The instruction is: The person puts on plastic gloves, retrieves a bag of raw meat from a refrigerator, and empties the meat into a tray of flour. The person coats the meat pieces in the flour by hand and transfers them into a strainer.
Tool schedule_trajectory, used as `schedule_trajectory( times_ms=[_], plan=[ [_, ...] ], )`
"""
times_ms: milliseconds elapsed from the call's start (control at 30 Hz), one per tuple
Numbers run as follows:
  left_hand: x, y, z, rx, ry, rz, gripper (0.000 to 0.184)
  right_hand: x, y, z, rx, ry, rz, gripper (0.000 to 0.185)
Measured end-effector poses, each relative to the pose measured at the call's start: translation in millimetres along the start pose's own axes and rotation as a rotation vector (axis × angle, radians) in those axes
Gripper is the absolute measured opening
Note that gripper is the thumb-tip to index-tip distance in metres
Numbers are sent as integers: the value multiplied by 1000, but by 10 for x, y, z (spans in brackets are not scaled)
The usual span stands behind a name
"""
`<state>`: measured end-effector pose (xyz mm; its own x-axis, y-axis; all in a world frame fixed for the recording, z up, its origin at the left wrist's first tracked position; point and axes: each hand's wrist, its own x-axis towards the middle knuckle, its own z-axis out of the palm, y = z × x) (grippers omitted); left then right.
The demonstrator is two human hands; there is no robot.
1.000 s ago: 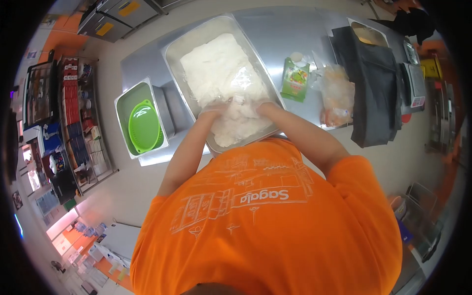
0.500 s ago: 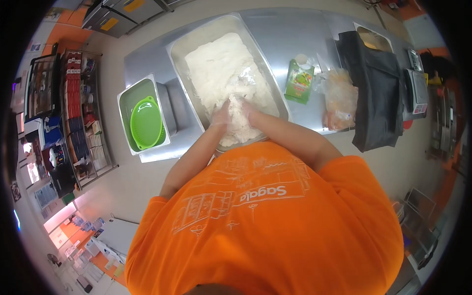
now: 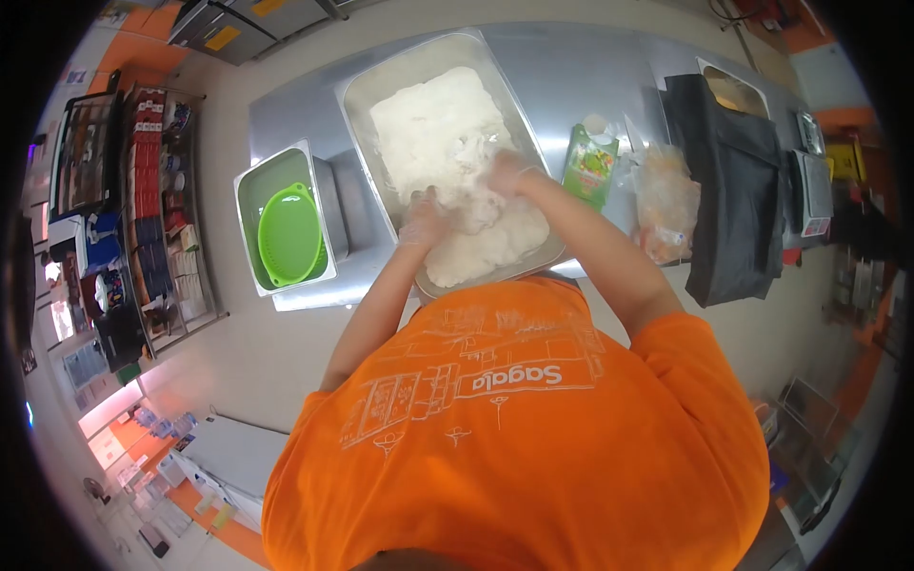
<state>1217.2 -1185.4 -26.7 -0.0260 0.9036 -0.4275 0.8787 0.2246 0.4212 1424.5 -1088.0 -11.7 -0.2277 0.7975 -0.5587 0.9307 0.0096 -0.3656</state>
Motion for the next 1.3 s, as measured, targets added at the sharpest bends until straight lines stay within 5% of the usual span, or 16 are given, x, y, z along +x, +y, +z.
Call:
schedule_trajectory(
  times_ms=[133, 233, 267, 333, 433, 533, 600, 700, 833, 900, 1033, 1100, 1200, 1300],
  plan=[
    [-68, -2, -265, 1, -294, 74, 81, 183, -130, -195, 218, 119, 164, 58],
    [-28, -119, -284, -65, -346, 35, 77, 992, 276, 502, -291, 189, -69, 50],
    [5, -158, -286, -90, -347, 1, 75, 1170, 421, 850, -210, 175, -67, 48],
    [23, -120, -462, -222, -151, 6, 68, 1419, 606, 1343, -49, 141, -60, 46],
    [217, -61, -605, -359, 106, 7, 60, 801, 349, 1094, -517, -60, -546, 49],
    [536, -88, -417, -310, 195, 47, 60, 585, 539, 1219, -96, -158, -652, 50],
    [586, 59, -334, -237, 159, 36, 66, 498, 687, 1192, 62, -166, -549, 49],
    [755, -69, 42, -3, -277, 33, 83, 312, 738, 1045, -64, -71, -238, 39],
    [887, -376, 762, 202, -323, 224, 61, 155, 1181, 1354, -171, -43, -185, 60],
    [989, -525, 895, 151, -303, 291, 54, 27, 926, 1336, 67, -309, 136, 69],
    [106, -31, -232, -348, -415, -259, 78, -13, 625, 1721, 1378, -793, 108, 71],
    [230, -94, 370, -319, -284, -292, 82, -366, 188, 1446, 1664, -931, 42, 72],
    [488, -234, 1330, -798, -78, -482, 83, -779, -459, 1044, 1820, -811, 171, 67],
    [240, -114, 1075, -1514, -273, -363, 84, 279, 419, 2014, 1787, -523, 195, 71]
  ],
)
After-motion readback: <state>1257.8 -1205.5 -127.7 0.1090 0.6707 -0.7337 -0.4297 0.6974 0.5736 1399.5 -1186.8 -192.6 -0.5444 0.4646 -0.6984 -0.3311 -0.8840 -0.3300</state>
